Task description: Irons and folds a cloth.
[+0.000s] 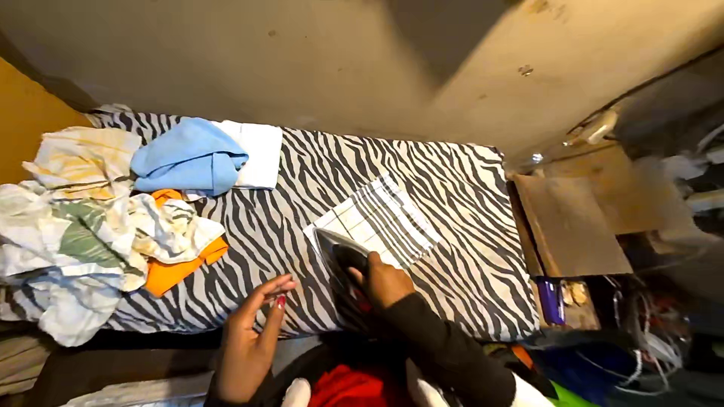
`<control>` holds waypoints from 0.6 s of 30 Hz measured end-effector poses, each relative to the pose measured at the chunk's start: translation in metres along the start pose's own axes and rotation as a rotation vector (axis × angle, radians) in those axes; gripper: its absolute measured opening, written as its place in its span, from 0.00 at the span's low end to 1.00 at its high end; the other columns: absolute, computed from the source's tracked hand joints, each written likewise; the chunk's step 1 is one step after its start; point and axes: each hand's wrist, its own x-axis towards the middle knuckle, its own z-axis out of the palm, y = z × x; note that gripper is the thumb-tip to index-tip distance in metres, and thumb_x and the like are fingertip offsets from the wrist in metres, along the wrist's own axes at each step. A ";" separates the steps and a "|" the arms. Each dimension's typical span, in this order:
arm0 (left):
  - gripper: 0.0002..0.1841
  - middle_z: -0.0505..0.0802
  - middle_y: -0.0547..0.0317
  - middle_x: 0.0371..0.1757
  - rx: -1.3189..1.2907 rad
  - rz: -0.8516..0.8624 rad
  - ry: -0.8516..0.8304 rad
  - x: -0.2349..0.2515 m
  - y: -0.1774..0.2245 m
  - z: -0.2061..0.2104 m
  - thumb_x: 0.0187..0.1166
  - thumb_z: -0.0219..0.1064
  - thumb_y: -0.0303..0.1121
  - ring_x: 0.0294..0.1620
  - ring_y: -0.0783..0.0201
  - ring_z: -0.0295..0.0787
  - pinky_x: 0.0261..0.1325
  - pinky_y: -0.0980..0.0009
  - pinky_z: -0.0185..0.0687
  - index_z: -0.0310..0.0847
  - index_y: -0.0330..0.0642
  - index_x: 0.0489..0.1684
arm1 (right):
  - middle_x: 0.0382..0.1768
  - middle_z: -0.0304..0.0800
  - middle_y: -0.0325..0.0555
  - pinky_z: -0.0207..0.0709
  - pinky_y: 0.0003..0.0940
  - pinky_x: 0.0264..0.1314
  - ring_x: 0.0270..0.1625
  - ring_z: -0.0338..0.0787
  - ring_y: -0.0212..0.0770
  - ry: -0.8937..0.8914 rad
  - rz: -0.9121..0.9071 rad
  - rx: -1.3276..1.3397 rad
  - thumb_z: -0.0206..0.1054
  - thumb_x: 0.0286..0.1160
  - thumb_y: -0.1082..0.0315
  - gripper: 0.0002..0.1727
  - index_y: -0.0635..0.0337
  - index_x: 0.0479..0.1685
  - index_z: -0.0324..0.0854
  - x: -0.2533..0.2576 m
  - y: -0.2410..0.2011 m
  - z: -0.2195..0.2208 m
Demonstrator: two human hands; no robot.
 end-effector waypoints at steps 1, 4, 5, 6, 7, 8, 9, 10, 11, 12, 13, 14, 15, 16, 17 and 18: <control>0.18 0.95 0.53 0.57 0.030 -0.020 0.006 0.003 -0.001 0.008 0.83 0.56 0.29 0.60 0.69 0.92 0.66 0.72 0.86 0.83 0.26 0.62 | 0.59 0.91 0.69 0.80 0.67 0.65 0.65 0.90 0.70 -0.006 -0.001 -0.010 0.51 0.91 0.40 0.37 0.66 0.81 0.68 0.001 -0.002 -0.004; 0.17 0.95 0.49 0.58 0.135 0.000 -0.085 0.019 -0.002 0.046 0.81 0.57 0.28 0.61 0.64 0.92 0.68 0.67 0.85 0.87 0.31 0.60 | 0.64 0.88 0.69 0.76 0.66 0.70 0.70 0.87 0.68 0.023 -0.029 0.001 0.50 0.92 0.41 0.36 0.66 0.81 0.69 0.031 -0.018 -0.026; 0.17 0.94 0.49 0.59 0.189 0.012 -0.117 0.022 -0.003 0.059 0.79 0.59 0.28 0.61 0.62 0.92 0.67 0.65 0.86 0.88 0.33 0.60 | 0.62 0.89 0.69 0.77 0.66 0.69 0.69 0.88 0.68 0.059 -0.024 0.009 0.52 0.91 0.41 0.36 0.65 0.80 0.69 0.045 -0.017 -0.034; 0.17 0.94 0.47 0.59 0.244 0.021 -0.147 0.023 -0.003 0.069 0.78 0.61 0.28 0.61 0.59 0.92 0.65 0.63 0.87 0.89 0.35 0.60 | 0.61 0.89 0.69 0.78 0.68 0.67 0.67 0.88 0.70 0.099 -0.005 0.031 0.53 0.90 0.40 0.36 0.64 0.80 0.70 0.055 -0.010 -0.040; 0.17 0.94 0.46 0.60 0.288 0.026 -0.173 0.021 -0.005 0.077 0.77 0.62 0.28 0.60 0.56 0.93 0.63 0.62 0.87 0.89 0.36 0.60 | 0.59 0.90 0.69 0.78 0.69 0.65 0.65 0.89 0.71 0.137 0.026 0.047 0.55 0.89 0.40 0.36 0.64 0.79 0.70 0.060 0.003 -0.045; 0.17 0.94 0.45 0.61 0.317 0.034 -0.189 0.019 -0.007 0.082 0.76 0.63 0.28 0.61 0.54 0.93 0.63 0.61 0.88 0.90 0.36 0.59 | 0.57 0.90 0.70 0.79 0.70 0.64 0.63 0.89 0.72 0.168 0.062 0.053 0.56 0.89 0.39 0.37 0.65 0.78 0.71 0.063 0.021 -0.048; 0.17 0.94 0.45 0.60 0.330 0.041 -0.199 0.017 -0.012 0.085 0.76 0.63 0.29 0.62 0.52 0.92 0.64 0.60 0.87 0.90 0.36 0.58 | 0.58 0.90 0.71 0.78 0.70 0.64 0.63 0.89 0.73 0.179 0.108 0.048 0.56 0.88 0.39 0.38 0.66 0.78 0.70 0.064 0.039 -0.053; 0.17 0.94 0.45 0.60 0.338 0.043 -0.204 0.016 -0.018 0.088 0.75 0.63 0.29 0.62 0.51 0.92 0.66 0.58 0.86 0.90 0.35 0.58 | 0.59 0.89 0.71 0.78 0.69 0.65 0.65 0.89 0.72 0.173 0.159 0.037 0.55 0.89 0.39 0.38 0.66 0.79 0.70 0.063 0.054 -0.057; 0.17 0.94 0.45 0.60 0.350 0.038 -0.206 0.014 -0.026 0.092 0.74 0.63 0.29 0.63 0.48 0.92 0.68 0.56 0.85 0.90 0.34 0.57 | 0.60 0.89 0.71 0.77 0.67 0.67 0.66 0.88 0.71 0.163 0.206 0.031 0.55 0.89 0.39 0.38 0.66 0.79 0.70 0.063 0.064 -0.062; 0.18 0.94 0.43 0.60 0.372 0.031 -0.214 0.013 -0.033 0.098 0.73 0.63 0.28 0.64 0.44 0.91 0.70 0.53 0.84 0.90 0.33 0.57 | 0.60 0.89 0.71 0.77 0.67 0.67 0.67 0.88 0.71 0.166 0.229 0.040 0.56 0.89 0.40 0.38 0.67 0.79 0.70 0.064 0.069 -0.065; 0.19 0.92 0.39 0.63 0.408 0.030 -0.238 0.012 -0.039 0.103 0.72 0.64 0.28 0.68 0.40 0.88 0.73 0.49 0.81 0.89 0.31 0.60 | 0.57 0.90 0.71 0.78 0.68 0.65 0.64 0.89 0.71 0.194 0.227 0.051 0.57 0.88 0.40 0.37 0.67 0.77 0.72 0.068 0.070 -0.065; 0.21 0.90 0.37 0.67 0.443 0.043 -0.270 0.015 -0.044 0.108 0.73 0.64 0.29 0.73 0.35 0.83 0.77 0.45 0.77 0.86 0.31 0.64 | 0.53 0.91 0.71 0.80 0.70 0.60 0.60 0.91 0.73 0.256 0.194 0.066 0.58 0.88 0.39 0.37 0.67 0.74 0.73 0.074 0.071 -0.063; 0.23 0.87 0.34 0.70 0.473 0.067 -0.295 0.019 -0.048 0.115 0.73 0.64 0.30 0.76 0.31 0.79 0.79 0.42 0.73 0.85 0.31 0.67 | 0.48 0.92 0.72 0.82 0.72 0.52 0.54 0.92 0.75 0.346 0.127 0.084 0.59 0.87 0.40 0.36 0.68 0.69 0.76 0.082 0.071 -0.063; 0.24 0.86 0.33 0.72 0.504 0.093 -0.320 0.021 -0.050 0.121 0.73 0.63 0.31 0.78 0.29 0.76 0.80 0.39 0.70 0.83 0.32 0.69 | 0.45 0.92 0.73 0.83 0.72 0.48 0.51 0.92 0.75 0.400 0.063 0.101 0.60 0.87 0.41 0.35 0.69 0.67 0.77 0.088 0.069 -0.066; 0.25 0.85 0.32 0.73 0.539 0.111 -0.346 0.023 -0.051 0.126 0.73 0.63 0.33 0.78 0.27 0.76 0.79 0.34 0.68 0.82 0.32 0.71 | 0.46 0.91 0.74 0.83 0.72 0.47 0.51 0.92 0.76 0.415 0.008 0.108 0.60 0.87 0.43 0.34 0.70 0.67 0.77 0.090 0.065 -0.074; 0.26 0.85 0.33 0.73 0.587 0.122 -0.366 0.023 -0.050 0.129 0.74 0.62 0.35 0.77 0.27 0.77 0.78 0.33 0.69 0.82 0.33 0.71 | 0.48 0.90 0.74 0.83 0.72 0.49 0.54 0.91 0.76 0.391 -0.029 0.108 0.60 0.88 0.45 0.33 0.71 0.69 0.76 0.090 0.061 -0.085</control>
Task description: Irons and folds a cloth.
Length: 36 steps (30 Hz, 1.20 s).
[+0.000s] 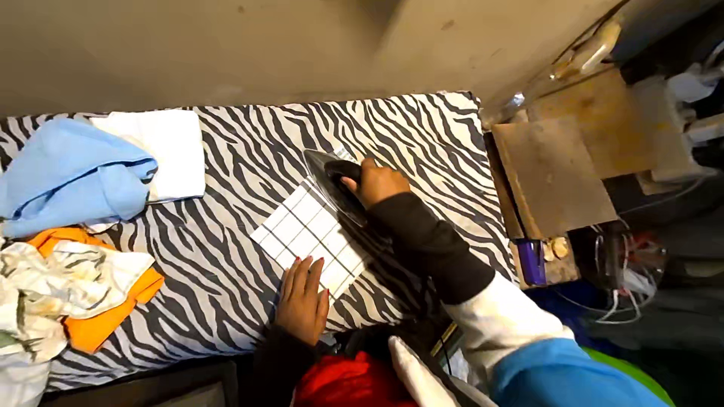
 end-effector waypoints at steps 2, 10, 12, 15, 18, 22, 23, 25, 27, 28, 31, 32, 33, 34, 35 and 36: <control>0.26 0.87 0.35 0.72 0.100 0.014 -0.005 0.002 0.003 0.002 0.73 0.63 0.36 0.75 0.28 0.80 0.72 0.31 0.72 0.84 0.35 0.70 | 0.56 0.88 0.75 0.81 0.71 0.58 0.62 0.89 0.74 -0.108 -0.026 -0.029 0.60 0.89 0.45 0.33 0.70 0.73 0.73 0.017 -0.007 -0.021; 0.36 0.81 0.38 0.79 0.197 -0.137 -0.152 0.002 0.030 -0.010 0.74 0.70 0.40 0.79 0.35 0.78 0.76 0.32 0.67 0.69 0.33 0.84 | 0.58 0.89 0.73 0.79 0.71 0.61 0.64 0.88 0.73 -0.215 -0.045 -0.017 0.59 0.88 0.43 0.35 0.69 0.75 0.73 0.020 0.022 -0.012; 0.44 0.76 0.36 0.84 0.267 -0.150 -0.166 0.003 0.036 -0.003 0.70 0.74 0.47 0.83 0.32 0.71 0.78 0.30 0.63 0.65 0.31 0.86 | 0.52 0.91 0.72 0.81 0.70 0.55 0.58 0.91 0.73 -0.173 -0.044 -0.010 0.61 0.87 0.43 0.34 0.68 0.71 0.75 -0.007 0.041 -0.001; 0.49 0.67 0.28 0.88 0.340 -0.102 -0.208 0.017 0.046 0.015 0.66 0.77 0.44 0.88 0.26 0.59 0.81 0.26 0.54 0.60 0.24 0.87 | 0.55 0.90 0.70 0.80 0.68 0.61 0.62 0.90 0.71 -0.224 0.040 -0.021 0.60 0.88 0.42 0.34 0.65 0.74 0.74 -0.037 0.065 0.003; 0.41 0.64 0.31 0.90 0.375 -0.002 -0.230 0.046 0.057 0.041 0.70 0.71 0.27 0.91 0.33 0.56 0.85 0.27 0.48 0.59 0.25 0.87 | 0.64 0.86 0.74 0.74 0.71 0.70 0.70 0.85 0.74 -0.277 0.144 0.003 0.56 0.89 0.40 0.39 0.67 0.82 0.69 -0.056 0.101 -0.008; 0.39 0.52 0.42 0.96 0.325 -0.047 -0.427 0.104 0.077 0.055 0.79 0.60 0.23 0.97 0.39 0.40 0.88 0.26 0.32 0.50 0.43 0.95 | 0.67 0.82 0.79 0.71 0.74 0.73 0.72 0.82 0.77 -0.103 0.353 0.064 0.58 0.88 0.41 0.41 0.71 0.84 0.66 -0.076 0.171 -0.013; 0.39 0.47 0.45 0.97 0.265 -0.114 -0.528 0.117 0.086 0.047 0.84 0.58 0.27 0.97 0.40 0.33 0.88 0.26 0.27 0.46 0.51 0.97 | 0.68 0.82 0.80 0.70 0.73 0.74 0.73 0.82 0.77 -0.062 0.405 0.072 0.58 0.88 0.41 0.41 0.72 0.83 0.66 -0.082 0.185 -0.013; 0.33 0.50 0.44 0.97 0.049 -0.180 -0.635 0.136 0.101 0.020 0.91 0.51 0.33 0.97 0.41 0.36 0.90 0.29 0.30 0.46 0.55 0.97 | 0.67 0.82 0.81 0.70 0.74 0.74 0.72 0.82 0.78 0.007 0.460 0.084 0.60 0.88 0.42 0.41 0.73 0.81 0.68 -0.093 0.206 -0.014; 0.28 0.60 0.40 0.93 -0.306 -0.204 -0.650 0.147 0.111 -0.019 0.95 0.44 0.34 0.95 0.46 0.51 0.93 0.44 0.43 0.48 0.44 0.95 | 0.65 0.83 0.82 0.70 0.75 0.72 0.71 0.82 0.80 0.046 0.472 0.089 0.61 0.87 0.43 0.40 0.73 0.80 0.70 -0.103 0.216 -0.011; 0.28 0.65 0.39 0.90 -0.503 -0.260 -0.626 0.148 0.114 -0.038 0.96 0.43 0.36 0.92 0.49 0.59 0.91 0.51 0.50 0.51 0.39 0.94 | 0.64 0.83 0.82 0.70 0.76 0.71 0.71 0.82 0.80 0.053 0.468 0.089 0.61 0.87 0.43 0.40 0.73 0.79 0.71 -0.106 0.218 -0.010; 0.24 0.91 0.55 0.54 -0.907 -0.404 -0.449 0.145 0.106 -0.074 0.95 0.44 0.49 0.48 0.66 0.89 0.53 0.67 0.86 0.68 0.50 0.82 | 0.65 0.83 0.81 0.70 0.75 0.71 0.72 0.81 0.79 0.029 0.483 0.078 0.63 0.86 0.44 0.38 0.72 0.79 0.71 -0.104 0.216 -0.009; 0.22 0.92 0.61 0.44 -1.037 -0.415 -0.392 0.143 0.100 -0.079 0.93 0.45 0.52 0.38 0.70 0.91 0.42 0.71 0.88 0.73 0.54 0.74 | 0.66 0.83 0.80 0.70 0.75 0.72 0.73 0.81 0.78 0.015 0.492 0.072 0.63 0.86 0.45 0.37 0.71 0.79 0.72 -0.102 0.215 -0.009; 0.21 0.93 0.63 0.38 -1.179 -0.437 -0.343 0.142 0.100 -0.084 0.92 0.45 0.53 0.33 0.71 0.92 0.37 0.73 0.88 0.76 0.54 0.67 | 0.67 0.82 0.79 0.70 0.74 0.72 0.73 0.82 0.76 0.004 0.492 0.063 0.64 0.86 0.46 0.37 0.72 0.78 0.72 -0.102 0.215 -0.010; 0.21 0.93 0.64 0.37 -1.285 -0.468 -0.299 0.141 0.102 -0.091 0.92 0.44 0.53 0.32 0.71 0.92 0.34 0.73 0.88 0.77 0.53 0.63 | 0.67 0.82 0.80 0.70 0.74 0.72 0.73 0.81 0.77 0.004 0.482 0.063 0.64 0.86 0.47 0.36 0.72 0.77 0.72 -0.103 0.215 -0.012; 0.22 0.94 0.63 0.36 -1.355 -0.501 -0.262 0.140 0.101 -0.093 0.92 0.43 0.55 0.31 0.70 0.92 0.33 0.72 0.89 0.79 0.53 0.58 | 0.67 0.82 0.80 0.70 0.74 0.72 0.73 0.81 0.77 0.011 0.463 0.064 0.65 0.86 0.47 0.36 0.73 0.76 0.73 -0.103 0.216 -0.012; 0.24 0.94 0.63 0.36 -1.391 -0.530 -0.235 0.138 0.095 -0.092 0.91 0.43 0.57 0.32 0.69 0.93 0.33 0.71 0.89 0.80 0.52 0.56 | 0.67 0.81 0.81 0.69 0.74 0.73 0.73 0.80 0.77 0.017 0.445 0.068 0.65 0.86 0.48 0.36 0.74 0.76 0.73 -0.104 0.218 -0.013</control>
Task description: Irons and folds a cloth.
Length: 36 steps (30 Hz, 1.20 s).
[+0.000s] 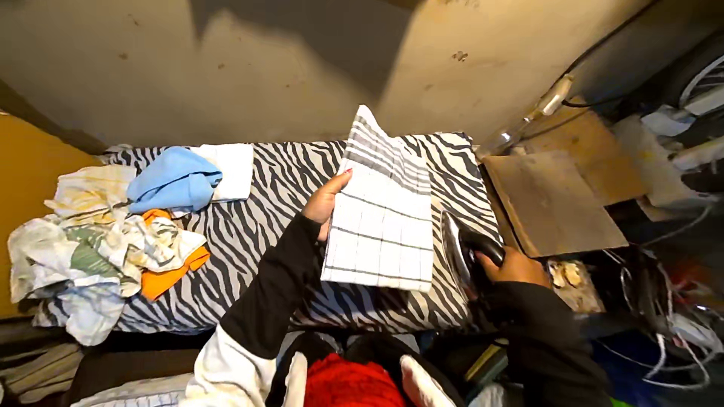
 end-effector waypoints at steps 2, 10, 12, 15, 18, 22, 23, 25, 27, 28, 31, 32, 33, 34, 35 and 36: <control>0.27 0.94 0.62 0.39 0.007 -0.020 0.071 0.009 -0.025 -0.028 0.87 0.48 0.63 0.35 0.68 0.93 0.36 0.69 0.90 0.82 0.53 0.58 | 0.68 0.80 0.82 0.66 0.74 0.76 0.75 0.78 0.78 0.002 -0.020 0.006 0.65 0.86 0.49 0.36 0.75 0.77 0.72 -0.003 0.003 -0.004; 0.26 0.80 0.39 0.77 0.334 0.241 0.623 -0.041 -0.089 -0.123 0.88 0.51 0.27 0.68 0.54 0.84 0.66 0.58 0.81 0.60 0.34 0.86 | 0.53 0.89 0.78 0.75 0.79 0.60 0.59 0.88 0.80 -0.162 -0.480 -0.158 0.70 0.79 0.58 0.26 0.67 0.71 0.81 -0.051 -0.100 -0.002; 0.24 0.83 0.42 0.73 0.413 0.387 0.619 -0.061 -0.090 -0.119 0.83 0.52 0.26 0.67 0.60 0.85 0.65 0.63 0.83 0.66 0.29 0.79 | 0.55 0.89 0.77 0.74 0.79 0.62 0.61 0.87 0.80 -0.367 -0.675 -0.250 0.70 0.80 0.61 0.26 0.67 0.72 0.80 -0.061 -0.148 0.027; 0.22 0.88 0.44 0.68 0.618 0.662 0.592 -0.082 -0.091 -0.119 0.79 0.54 0.26 0.68 0.64 0.86 0.68 0.67 0.84 0.73 0.23 0.70 | 0.55 0.89 0.75 0.76 0.76 0.58 0.61 0.88 0.78 -0.548 -0.879 -0.403 0.62 0.85 0.65 0.20 0.67 0.70 0.78 -0.081 -0.186 0.055; 0.16 0.93 0.47 0.57 0.860 0.848 0.599 -0.093 -0.088 -0.124 0.82 0.54 0.25 0.62 0.65 0.89 0.66 0.69 0.84 0.82 0.24 0.59 | 0.50 0.91 0.74 0.78 0.77 0.53 0.56 0.90 0.78 -0.495 -0.831 -0.398 0.65 0.82 0.67 0.18 0.66 0.66 0.80 -0.070 -0.169 0.050; 0.17 0.97 0.46 0.43 1.208 0.899 0.454 -0.101 -0.138 -0.081 0.81 0.52 0.29 0.51 0.55 0.93 0.61 0.62 0.86 0.92 0.32 0.41 | 0.46 0.92 0.73 0.78 0.76 0.49 0.52 0.92 0.78 -0.220 -0.614 -0.331 0.66 0.78 0.65 0.18 0.66 0.62 0.84 -0.043 -0.145 0.041; 0.17 0.97 0.50 0.44 1.253 0.952 0.255 -0.098 -0.161 -0.069 0.82 0.53 0.31 0.52 0.56 0.94 0.62 0.62 0.86 0.92 0.38 0.41 | 0.44 0.92 0.73 0.79 0.75 0.46 0.49 0.92 0.77 -0.173 -0.640 -0.334 0.67 0.77 0.66 0.17 0.68 0.58 0.84 -0.041 -0.146 0.044; 0.14 0.97 0.54 0.54 1.306 1.025 0.002 -0.083 -0.198 -0.053 0.84 0.57 0.35 0.64 0.54 0.91 0.73 0.57 0.80 0.92 0.47 0.49 | 0.40 0.93 0.71 0.79 0.74 0.43 0.46 0.93 0.76 -0.138 -0.702 -0.320 0.67 0.76 0.67 0.14 0.68 0.54 0.86 -0.038 -0.155 0.050; 0.20 0.89 0.52 0.72 1.416 0.882 -0.031 -0.067 -0.213 -0.048 0.81 0.61 0.41 0.80 0.47 0.80 0.81 0.38 0.66 0.86 0.48 0.68 | 0.42 0.93 0.70 0.79 0.73 0.44 0.48 0.93 0.75 -0.172 -0.697 -0.339 0.67 0.79 0.68 0.15 0.66 0.58 0.85 -0.029 -0.170 0.048; 0.28 0.83 0.51 0.80 1.460 0.770 -0.045 -0.061 -0.217 -0.050 0.77 0.65 0.45 0.86 0.41 0.71 0.81 0.26 0.55 0.80 0.47 0.77 | 0.41 0.93 0.70 0.80 0.72 0.43 0.47 0.93 0.75 -0.158 -0.699 -0.344 0.67 0.78 0.68 0.14 0.65 0.58 0.85 -0.023 -0.175 0.046; 0.39 0.74 0.60 0.88 1.581 0.660 -0.042 -0.054 -0.228 -0.059 0.70 0.70 0.57 0.90 0.41 0.64 0.77 0.17 0.45 0.72 0.54 0.85 | 0.38 0.92 0.70 0.80 0.72 0.37 0.43 0.93 0.76 -0.059 -0.742 -0.346 0.70 0.74 0.69 0.13 0.65 0.54 0.85 -0.001 -0.187 0.045; 0.40 0.74 0.61 0.88 1.602 0.666 -0.033 -0.054 -0.229 -0.060 0.69 0.70 0.58 0.90 0.42 0.64 0.77 0.17 0.45 0.73 0.55 0.85 | 0.37 0.92 0.69 0.79 0.72 0.37 0.43 0.93 0.76 -0.033 -0.752 -0.345 0.69 0.74 0.69 0.12 0.65 0.53 0.85 0.005 -0.194 0.044; 0.41 0.74 0.62 0.89 1.619 0.670 -0.026 -0.055 -0.230 -0.061 0.68 0.71 0.59 0.90 0.43 0.64 0.77 0.17 0.45 0.72 0.56 0.86 | 0.37 0.92 0.69 0.79 0.73 0.37 0.43 0.93 0.76 -0.022 -0.751 -0.346 0.69 0.75 0.68 0.12 0.64 0.53 0.85 0.010 -0.201 0.043; 0.41 0.73 0.63 0.89 1.628 0.679 -0.019 -0.056 -0.230 -0.061 0.68 0.71 0.60 0.90 0.44 0.63 0.78 0.18 0.45 0.72 0.56 0.86 | 0.38 0.92 0.69 0.79 0.73 0.39 0.44 0.92 0.76 -0.043 -0.736 -0.362 0.68 0.77 0.67 0.13 0.64 0.55 0.85 0.014 -0.209 0.040; 0.42 0.74 0.64 0.89 1.630 0.695 -0.006 -0.055 -0.231 -0.061 0.66 0.71 0.60 0.90 0.44 0.63 0.78 0.18 0.46 0.72 0.56 0.86 | 0.40 0.92 0.71 0.79 0.74 0.41 0.46 0.92 0.77 -0.068 -0.716 -0.377 0.67 0.78 0.67 0.14 0.64 0.57 0.84 0.018 -0.219 0.036; 0.42 0.74 0.64 0.89 1.633 0.707 0.002 -0.054 -0.232 -0.060 0.66 0.72 0.61 0.90 0.44 0.63 0.78 0.18 0.46 0.73 0.56 0.85 | 0.42 0.92 0.71 0.78 0.74 0.43 0.48 0.92 0.77 -0.084 -0.705 -0.389 0.66 0.78 0.67 0.14 0.63 0.58 0.84 0.023 -0.228 0.032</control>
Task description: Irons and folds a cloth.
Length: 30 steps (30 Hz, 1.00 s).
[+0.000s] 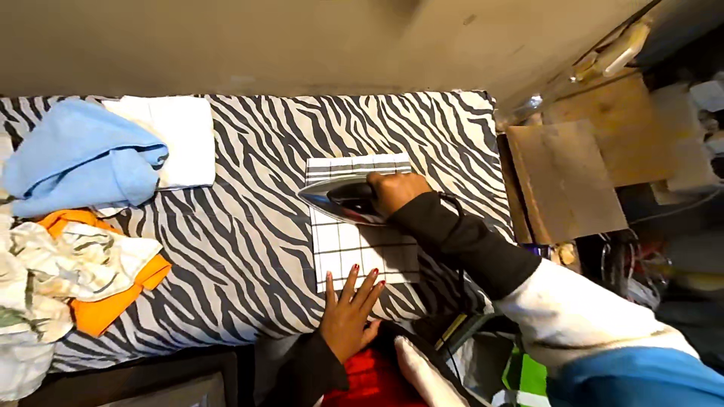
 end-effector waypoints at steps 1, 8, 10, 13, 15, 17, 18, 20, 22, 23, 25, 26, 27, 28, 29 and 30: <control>0.42 0.74 0.64 0.89 0.005 0.002 0.007 0.001 0.000 0.000 0.65 0.72 0.61 0.90 0.44 0.63 0.78 0.19 0.46 0.73 0.56 0.85 | 0.44 0.92 0.73 0.77 0.75 0.45 0.51 0.91 0.78 -0.013 0.001 0.001 0.66 0.79 0.67 0.15 0.63 0.60 0.84 0.010 -0.002 -0.007; 0.42 0.74 0.64 0.89 -0.024 -0.004 -0.026 0.004 0.001 -0.003 0.64 0.76 0.56 0.91 0.43 0.61 0.79 0.17 0.42 0.74 0.55 0.85 | 0.58 0.89 0.71 0.76 0.76 0.57 0.64 0.87 0.75 0.020 -0.021 -0.016 0.70 0.76 0.65 0.19 0.59 0.64 0.86 0.084 -0.012 -0.046; 0.32 0.80 0.60 0.84 -0.152 0.010 0.012 0.000 -0.002 -0.013 0.72 0.73 0.46 0.89 0.43 0.66 0.80 0.17 0.43 0.78 0.52 0.80 | 0.57 0.90 0.70 0.78 0.75 0.58 0.63 0.88 0.73 0.024 -0.044 0.000 0.71 0.76 0.63 0.17 0.61 0.60 0.87 0.078 -0.011 -0.043; 0.18 0.92 0.62 0.67 -0.239 -0.036 0.246 -0.016 -0.009 -0.040 0.85 0.56 0.42 0.78 0.58 0.81 0.86 0.41 0.58 0.88 0.52 0.65 | 0.50 0.92 0.67 0.79 0.75 0.55 0.57 0.90 0.71 -0.017 -0.111 0.069 0.74 0.73 0.61 0.17 0.59 0.56 0.88 0.020 0.002 -0.013; 0.17 0.96 0.61 0.57 -0.261 -0.106 0.360 -0.027 -0.018 -0.060 0.86 0.55 0.40 0.69 0.64 0.86 0.81 0.58 0.68 0.91 0.50 0.56 | 0.52 0.92 0.69 0.77 0.77 0.58 0.58 0.89 0.74 -0.165 -0.117 0.110 0.74 0.74 0.63 0.19 0.61 0.62 0.85 -0.046 0.015 0.015; 0.16 0.97 0.59 0.51 -0.260 -0.180 0.379 -0.033 -0.034 -0.075 0.84 0.56 0.36 0.61 0.65 0.90 0.73 0.64 0.75 0.93 0.47 0.51 | 0.40 0.93 0.68 0.81 0.74 0.47 0.46 0.93 0.74 -0.064 -0.192 0.096 0.74 0.70 0.69 0.16 0.63 0.56 0.87 -0.101 0.035 0.046; 0.16 0.98 0.58 0.49 -0.237 -0.206 0.371 -0.034 -0.042 -0.079 0.82 0.56 0.35 0.59 0.64 0.91 0.70 0.64 0.78 0.94 0.46 0.49 | 0.33 0.93 0.65 0.84 0.70 0.39 0.38 0.94 0.70 0.064 -0.236 0.076 0.75 0.66 0.72 0.12 0.63 0.48 0.88 -0.114 0.047 0.059; 0.16 0.98 0.56 0.48 -0.179 -0.207 0.351 -0.030 -0.055 -0.084 0.80 0.56 0.33 0.58 0.60 0.92 0.67 0.62 0.80 0.95 0.45 0.46 | 0.30 0.92 0.63 0.84 0.67 0.36 0.35 0.94 0.68 0.178 -0.234 0.057 0.75 0.63 0.74 0.09 0.64 0.43 0.88 -0.113 0.065 0.063; 0.16 0.98 0.56 0.50 -0.164 -0.154 0.316 -0.013 -0.056 -0.094 0.78 0.57 0.30 0.61 0.56 0.91 0.69 0.58 0.79 0.95 0.44 0.47 | 0.38 0.93 0.68 0.81 0.72 0.43 0.43 0.94 0.73 0.098 -0.138 0.065 0.70 0.71 0.72 0.12 0.66 0.51 0.87 -0.087 0.072 0.041; 0.16 0.98 0.55 0.50 -0.169 -0.121 0.309 -0.003 -0.051 -0.098 0.78 0.57 0.29 0.62 0.54 0.91 0.69 0.56 0.79 0.95 0.43 0.47 | 0.44 0.93 0.70 0.80 0.74 0.48 0.49 0.93 0.75 0.037 -0.085 0.074 0.68 0.75 0.70 0.15 0.66 0.57 0.85 -0.068 0.073 0.024; 0.15 0.98 0.55 0.51 -0.176 -0.069 0.327 0.016 -0.036 -0.097 0.79 0.58 0.30 0.64 0.53 0.90 0.70 0.56 0.79 0.95 0.43 0.45 | 0.52 0.91 0.74 0.76 0.77 0.56 0.58 0.89 0.78 -0.039 -0.019 0.100 0.65 0.79 0.67 0.19 0.65 0.65 0.82 -0.025 0.074 -0.007; 0.15 0.98 0.55 0.52 -0.181 -0.066 0.330 0.023 -0.028 -0.094 0.79 0.58 0.30 0.65 0.51 0.90 0.70 0.55 0.79 0.95 0.44 0.45 | 0.55 0.90 0.75 0.75 0.77 0.59 0.61 0.88 0.78 -0.040 -0.001 0.109 0.65 0.79 0.66 0.20 0.65 0.67 0.82 -0.005 0.074 -0.020; 0.14 0.97 0.54 0.54 -0.196 -0.080 0.324 0.029 -0.022 -0.091 0.78 0.59 0.30 0.65 0.50 0.89 0.69 0.53 0.79 0.95 0.43 0.45 | 0.58 0.89 0.74 0.74 0.77 0.62 0.64 0.87 0.78 -0.033 0.019 0.115 0.65 0.81 0.66 0.20 0.63 0.69 0.82 0.015 0.074 -0.029; 0.14 0.97 0.52 0.56 -0.224 -0.112 0.305 0.034 -0.017 -0.088 0.76 0.61 0.29 0.66 0.47 0.89 0.69 0.50 0.79 0.95 0.42 0.47 | 0.59 0.89 0.73 0.75 0.76 0.64 0.65 0.87 0.76 -0.010 0.040 0.122 0.65 0.81 0.66 0.20 0.62 0.69 0.82 0.033 0.074 -0.035; 0.14 0.95 0.49 0.58 -0.265 -0.154 0.275 0.037 -0.014 -0.086 0.74 0.63 0.27 0.68 0.44 0.87 0.70 0.47 0.79 0.95 0.40 0.50 | 0.60 0.90 0.70 0.75 0.75 0.64 0.66 0.87 0.74 0.009 0.064 0.128 0.66 0.80 0.66 0.20 0.61 0.68 0.83 0.049 0.074 -0.039; 0.15 0.93 0.46 0.62 -0.303 -0.204 0.243 0.038 -0.013 -0.084 0.72 0.64 0.25 0.70 0.42 0.85 0.72 0.45 0.79 0.94 0.38 0.52 | 0.61 0.90 0.69 0.76 0.74 0.64 0.66 0.87 0.72 0.018 0.084 0.130 0.67 0.79 0.66 0.19 0.60 0.67 0.84 0.059 0.075 -0.041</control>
